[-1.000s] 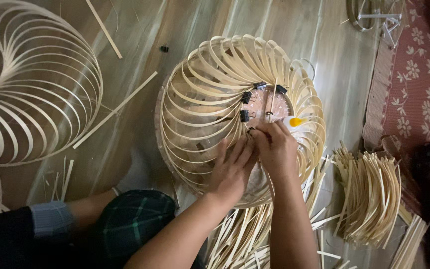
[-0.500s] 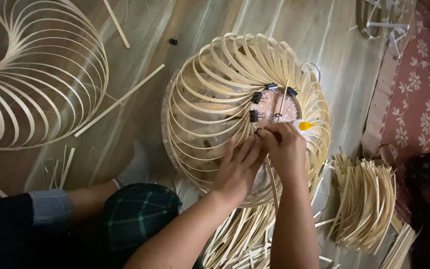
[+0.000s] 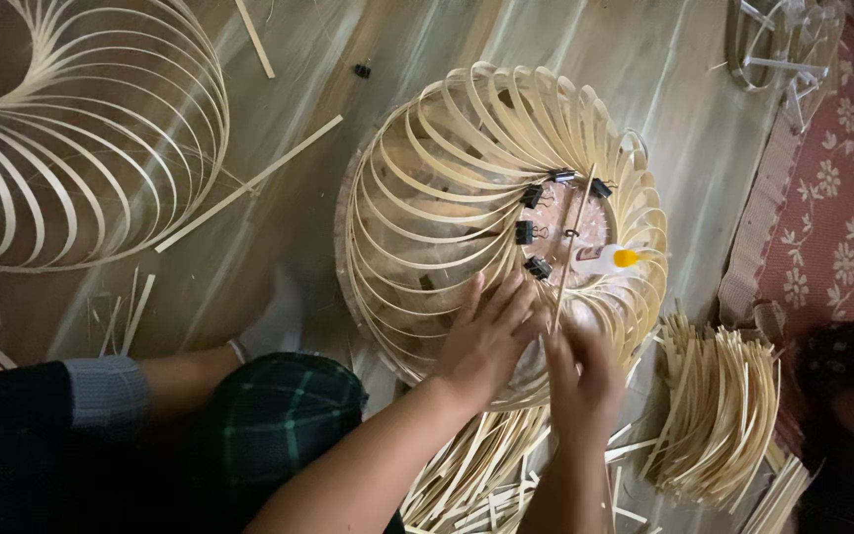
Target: The person constructs a curved bamboo lamp frame by applying adhesive to wood strips and securing them into a circular structure using clips and a wooden jig.
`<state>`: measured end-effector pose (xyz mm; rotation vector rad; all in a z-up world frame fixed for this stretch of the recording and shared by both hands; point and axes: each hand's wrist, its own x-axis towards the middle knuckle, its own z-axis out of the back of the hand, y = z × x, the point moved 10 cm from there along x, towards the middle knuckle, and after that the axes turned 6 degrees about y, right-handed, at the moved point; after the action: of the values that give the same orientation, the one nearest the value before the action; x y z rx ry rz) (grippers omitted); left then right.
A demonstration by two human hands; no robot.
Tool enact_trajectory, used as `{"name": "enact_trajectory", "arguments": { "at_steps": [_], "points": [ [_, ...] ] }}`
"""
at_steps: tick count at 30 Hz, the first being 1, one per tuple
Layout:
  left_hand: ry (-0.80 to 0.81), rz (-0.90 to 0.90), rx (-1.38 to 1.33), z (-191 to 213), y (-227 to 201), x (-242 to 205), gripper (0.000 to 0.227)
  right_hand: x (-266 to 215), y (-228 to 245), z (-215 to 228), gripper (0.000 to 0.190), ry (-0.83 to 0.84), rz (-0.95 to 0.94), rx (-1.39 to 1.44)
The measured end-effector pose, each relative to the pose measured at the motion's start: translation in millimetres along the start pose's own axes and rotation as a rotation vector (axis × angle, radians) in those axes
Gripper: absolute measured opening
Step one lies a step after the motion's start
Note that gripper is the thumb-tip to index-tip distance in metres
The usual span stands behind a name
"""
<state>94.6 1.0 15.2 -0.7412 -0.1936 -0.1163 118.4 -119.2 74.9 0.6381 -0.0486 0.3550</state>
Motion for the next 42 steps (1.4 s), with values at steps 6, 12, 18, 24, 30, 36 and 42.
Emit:
{"name": "enact_trajectory", "arguments": {
  "at_steps": [6, 12, 18, 24, 30, 36, 42],
  "points": [
    [0.013, 0.013, 0.005, -2, -6, 5, 0.046, -144, -53, -62, 0.018, 0.230, -0.455, 0.268],
    [-0.007, 0.045, -0.054, 10, -6, 1, 0.035, -176, -85, -54, 0.023, 0.187, -0.600, 0.231],
    [-0.063, 0.017, -0.096, 21, -5, 3, 0.046, -151, -44, -68, 0.016, 0.344, -0.294, 0.039],
    [-0.112, 0.021, -0.028, 22, -7, 2, 0.046, -100, -9, -6, 0.022, -0.152, -0.038, -0.235],
    [-0.218, 0.088, -0.268, 46, 1, -5, 0.044, -104, -3, -45, 0.019, -0.084, 0.090, -0.198],
    [-0.444, 0.304, -0.913, 66, 49, -8, 0.028, -204, -81, -164, 0.040, 0.346, -0.891, 0.599],
    [-0.403, 0.559, -1.373, 48, 92, -33, 0.025, -196, -95, -195, 0.041, 0.100, -0.970, 1.167]
  ]
}}
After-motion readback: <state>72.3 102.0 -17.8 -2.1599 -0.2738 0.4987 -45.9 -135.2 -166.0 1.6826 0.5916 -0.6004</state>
